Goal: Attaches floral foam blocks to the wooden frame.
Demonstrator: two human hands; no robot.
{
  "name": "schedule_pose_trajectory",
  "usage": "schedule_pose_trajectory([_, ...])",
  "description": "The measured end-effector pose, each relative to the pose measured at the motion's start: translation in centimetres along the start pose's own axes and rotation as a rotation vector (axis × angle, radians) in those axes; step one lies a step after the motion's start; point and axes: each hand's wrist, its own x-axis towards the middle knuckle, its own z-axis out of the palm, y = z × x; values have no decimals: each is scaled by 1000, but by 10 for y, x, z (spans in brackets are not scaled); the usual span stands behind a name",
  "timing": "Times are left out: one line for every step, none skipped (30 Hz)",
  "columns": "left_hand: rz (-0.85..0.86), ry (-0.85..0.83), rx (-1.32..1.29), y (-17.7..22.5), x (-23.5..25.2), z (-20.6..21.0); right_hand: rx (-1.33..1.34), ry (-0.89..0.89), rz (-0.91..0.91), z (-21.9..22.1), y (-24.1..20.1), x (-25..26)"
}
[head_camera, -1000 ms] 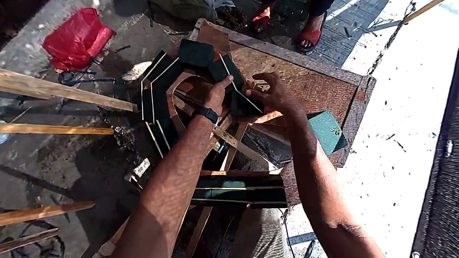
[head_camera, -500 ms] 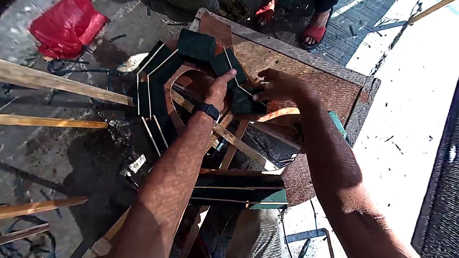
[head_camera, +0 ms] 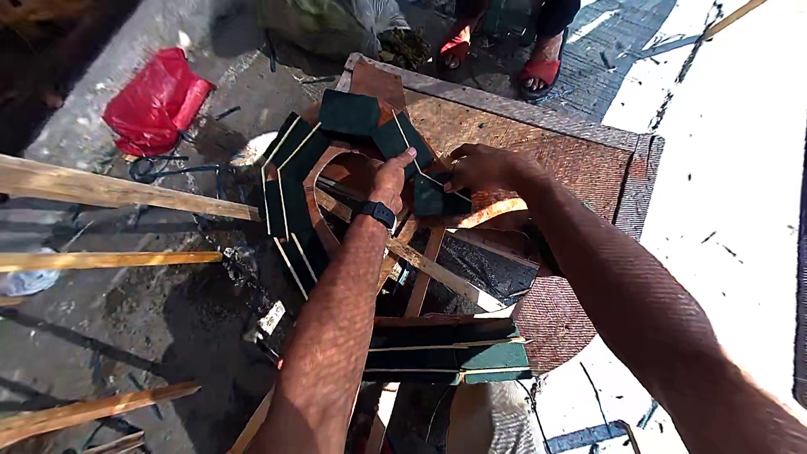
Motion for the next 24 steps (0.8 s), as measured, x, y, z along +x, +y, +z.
schedule_pose_trajectory([13, 4, 4, 2, -1, 0, 16, 3, -19, 0, 0, 2])
schedule_pose_trajectory([23, 2, 24, 3, -4, -3, 17, 8, -35, 1, 0, 4])
schedule_pose_trajectory([30, -13, 71, 4, -8, -8, 3, 17, -44, 2, -1, 4])
schedule_pose_trajectory([41, -40, 136, 4, -12, -13, -22, 17, -52, 1, -6, 0])
schedule_pose_trajectory([48, -64, 169, 5, -15, -15, -55, 19, -63, 0, -9, -6])
schedule_pose_trajectory([52, -74, 166, 5, -15, -14, -78, 23, -70, 0, -9, -8])
schedule_pose_trajectory([50, -80, 138, 5, -13, -12, -90, 23, -67, 0, -9, -8])
schedule_pose_trajectory([50, -77, 108, 6, -11, -10, -87, 24, -68, -1, -9, -7])
schedule_pose_trajectory([59, -68, 84, 5, -8, -8, -80, 31, -74, 0, -8, -5])
schedule_pose_trajectory([69, -59, 70, 4, -6, -8, -72, 34, -73, 1, -7, -3])
schedule_pose_trajectory([79, -63, 59, 4, -5, -9, -83, 48, -68, 2, -7, -2])
schedule_pose_trajectory([91, -66, 49, 3, -4, -9, -92, 59, -56, 3, -7, -2])
schedule_pose_trajectory([96, -70, 38, 2, -4, -9, -95, 63, -50, 4, -8, -3])
schedule_pose_trajectory([100, -78, 29, 1, -2, -10, -94, 63, -51, 5, -10, -4])
schedule_pose_trajectory([104, -81, 19, 0, -1, -9, -92, 61, -53, 5, -11, -6])
schedule_pose_trajectory([108, -87, 10, 0, 0, -9, -90, 63, -60, 5, -11, -6])
schedule_pose_trajectory([108, -93, 7, 0, 1, -9, -80, 64, -67, 5, -10, -7])
schedule_pose_trajectory([107, -102, 7, 0, 1, -9, -67, 67, -69, 6, -10, -8])
schedule_pose_trajectory([101, -107, -2, 0, 0, -10, -54, 64, -70, 6, -10, -8])
schedule_pose_trajectory([92, -114, -11, 0, 1, -11, -39, 60, -67, 6, -10, -8])
schedule_pose_trajectory([85, -121, -20, 0, 1, -11, -17, 52, -71, 6, -10, -8])
schedule_pose_trajectory([86, -124, -26, 0, 2, -12, 5, 44, -61, 6, -10, -7])
schedule_pose_trajectory([87, -126, -31, 0, 3, -13, 30, 40, -48, 7, -10, -6])
schedule_pose_trajectory([82, -133, -35, 0, 4, -13, 64, 35, -37, 7, -9, -6])
